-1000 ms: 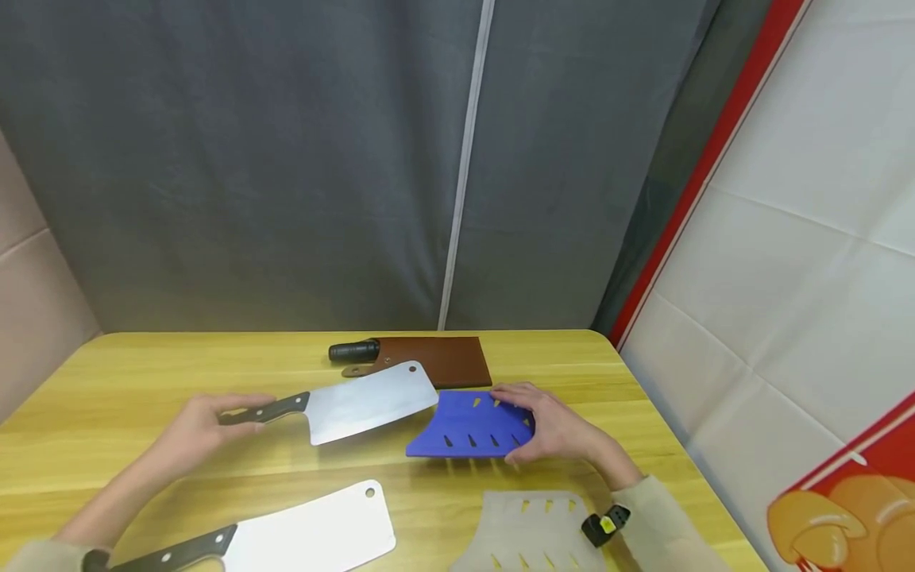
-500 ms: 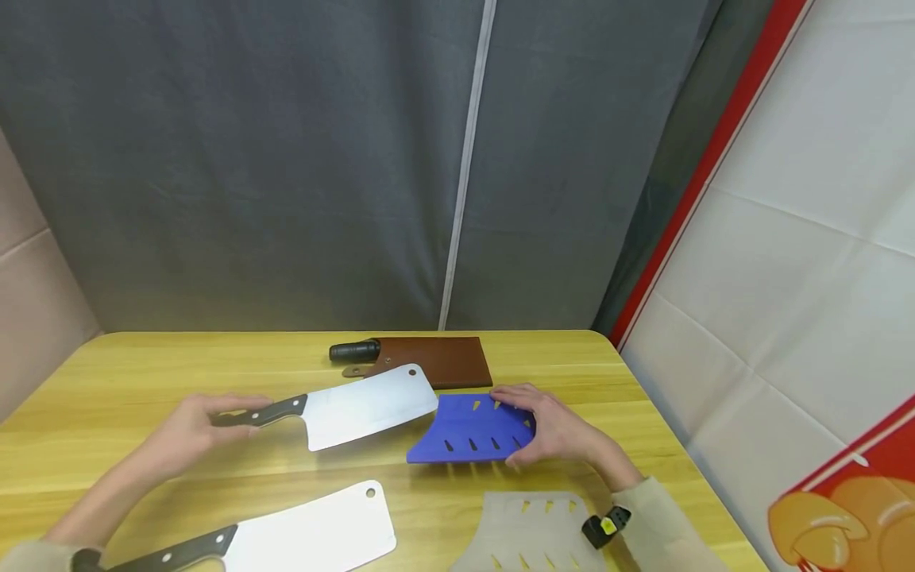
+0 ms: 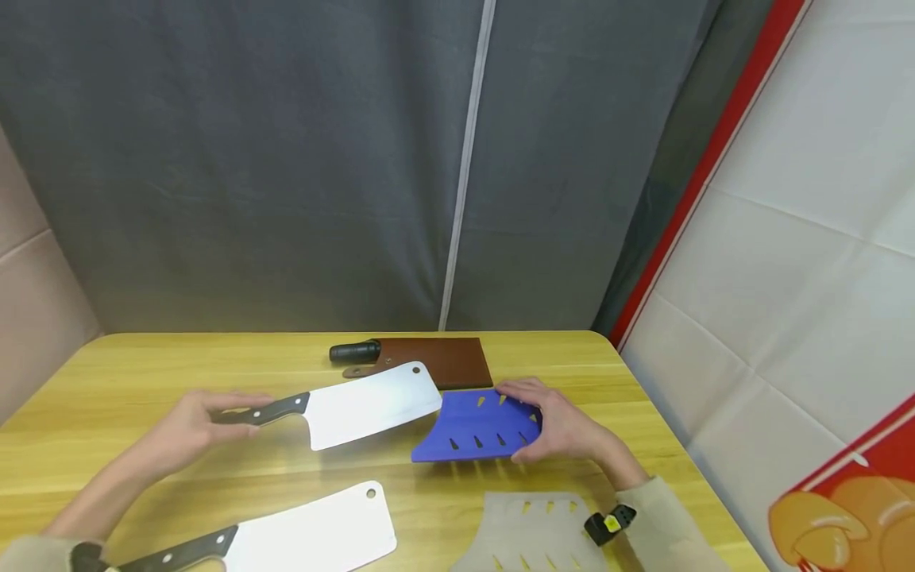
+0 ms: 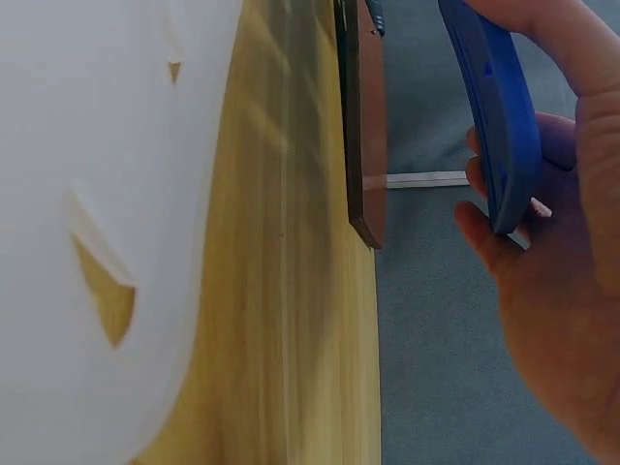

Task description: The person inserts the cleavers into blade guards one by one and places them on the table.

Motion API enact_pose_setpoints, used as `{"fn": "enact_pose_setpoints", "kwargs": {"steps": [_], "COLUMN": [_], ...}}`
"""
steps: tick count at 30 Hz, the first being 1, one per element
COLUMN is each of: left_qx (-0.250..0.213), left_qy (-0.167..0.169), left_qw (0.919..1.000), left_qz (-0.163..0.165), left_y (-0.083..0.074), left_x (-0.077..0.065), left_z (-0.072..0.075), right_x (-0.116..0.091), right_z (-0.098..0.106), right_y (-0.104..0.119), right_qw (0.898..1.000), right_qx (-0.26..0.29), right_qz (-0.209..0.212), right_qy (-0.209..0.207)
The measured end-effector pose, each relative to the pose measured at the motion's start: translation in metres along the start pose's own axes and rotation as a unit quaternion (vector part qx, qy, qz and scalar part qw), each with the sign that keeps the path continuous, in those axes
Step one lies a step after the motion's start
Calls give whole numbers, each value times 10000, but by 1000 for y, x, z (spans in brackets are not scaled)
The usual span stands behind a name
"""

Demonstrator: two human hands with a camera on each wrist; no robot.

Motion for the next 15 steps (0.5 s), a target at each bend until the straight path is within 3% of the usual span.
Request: {"fn": "enact_pose_setpoints", "kwargs": {"steps": [8,15], "left_qx": [132,-170], "left_qy": [102,283], "left_qw": [9998,9989], "left_qz": [-69,-324], "left_y": [-2,-2], "left_x": [-2,-3], "left_z": [2,4], "right_x": [-1,-2], "right_z": [5,5], "right_y": [-2,-1], "right_qw": [9995,9994], "right_qx": [37,-43], "right_qz": [189,341], "right_qy": [-244,-90]}}
Point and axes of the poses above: each hand's wrist, its own x-axis towards the middle knuckle, its own z-axis out of the back of the hand, y = z × x, the point moved 1 cm from there along x, towards the middle knuckle, and after that the axes turned 4 degrees about x, right-handed, at the moved point
